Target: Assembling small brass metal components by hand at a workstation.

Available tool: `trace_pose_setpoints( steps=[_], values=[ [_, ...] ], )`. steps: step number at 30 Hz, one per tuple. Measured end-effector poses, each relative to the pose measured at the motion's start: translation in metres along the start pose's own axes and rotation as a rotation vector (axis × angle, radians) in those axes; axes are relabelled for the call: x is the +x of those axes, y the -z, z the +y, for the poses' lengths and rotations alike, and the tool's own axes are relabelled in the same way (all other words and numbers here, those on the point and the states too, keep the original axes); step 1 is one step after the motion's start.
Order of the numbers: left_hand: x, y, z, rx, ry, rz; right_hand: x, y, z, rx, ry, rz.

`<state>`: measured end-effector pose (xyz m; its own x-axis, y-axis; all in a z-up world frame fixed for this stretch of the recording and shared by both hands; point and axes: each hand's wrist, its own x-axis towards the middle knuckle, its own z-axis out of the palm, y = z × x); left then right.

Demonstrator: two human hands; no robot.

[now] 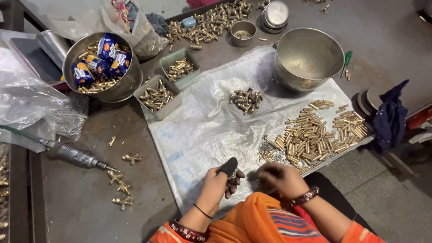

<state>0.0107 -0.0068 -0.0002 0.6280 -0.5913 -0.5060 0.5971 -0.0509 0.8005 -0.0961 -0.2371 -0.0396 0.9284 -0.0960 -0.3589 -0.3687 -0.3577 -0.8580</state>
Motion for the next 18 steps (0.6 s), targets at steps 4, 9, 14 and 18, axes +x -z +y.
trace_pose_setpoints(
  steps=[4, 9, 14, 18],
  values=[
    [0.007, -0.005, 0.008, 0.047, 0.043, 0.051, 0.021, 0.019, -0.018, -0.490, 0.247, 0.361],
    [0.019, 0.005, -0.001, 0.018, 0.055, 0.049, 0.032, 0.012, -0.014, -0.793, 0.270, 0.283],
    [0.023, 0.001, 0.003, -0.031, 0.148, 0.114, 0.036, 0.009, -0.001, -0.878, 0.277, 0.293],
    [0.029, 0.004, -0.014, -0.010, 0.112, 0.015, 0.033, 0.013, -0.016, -0.832, 0.268, 0.303]
  ],
)
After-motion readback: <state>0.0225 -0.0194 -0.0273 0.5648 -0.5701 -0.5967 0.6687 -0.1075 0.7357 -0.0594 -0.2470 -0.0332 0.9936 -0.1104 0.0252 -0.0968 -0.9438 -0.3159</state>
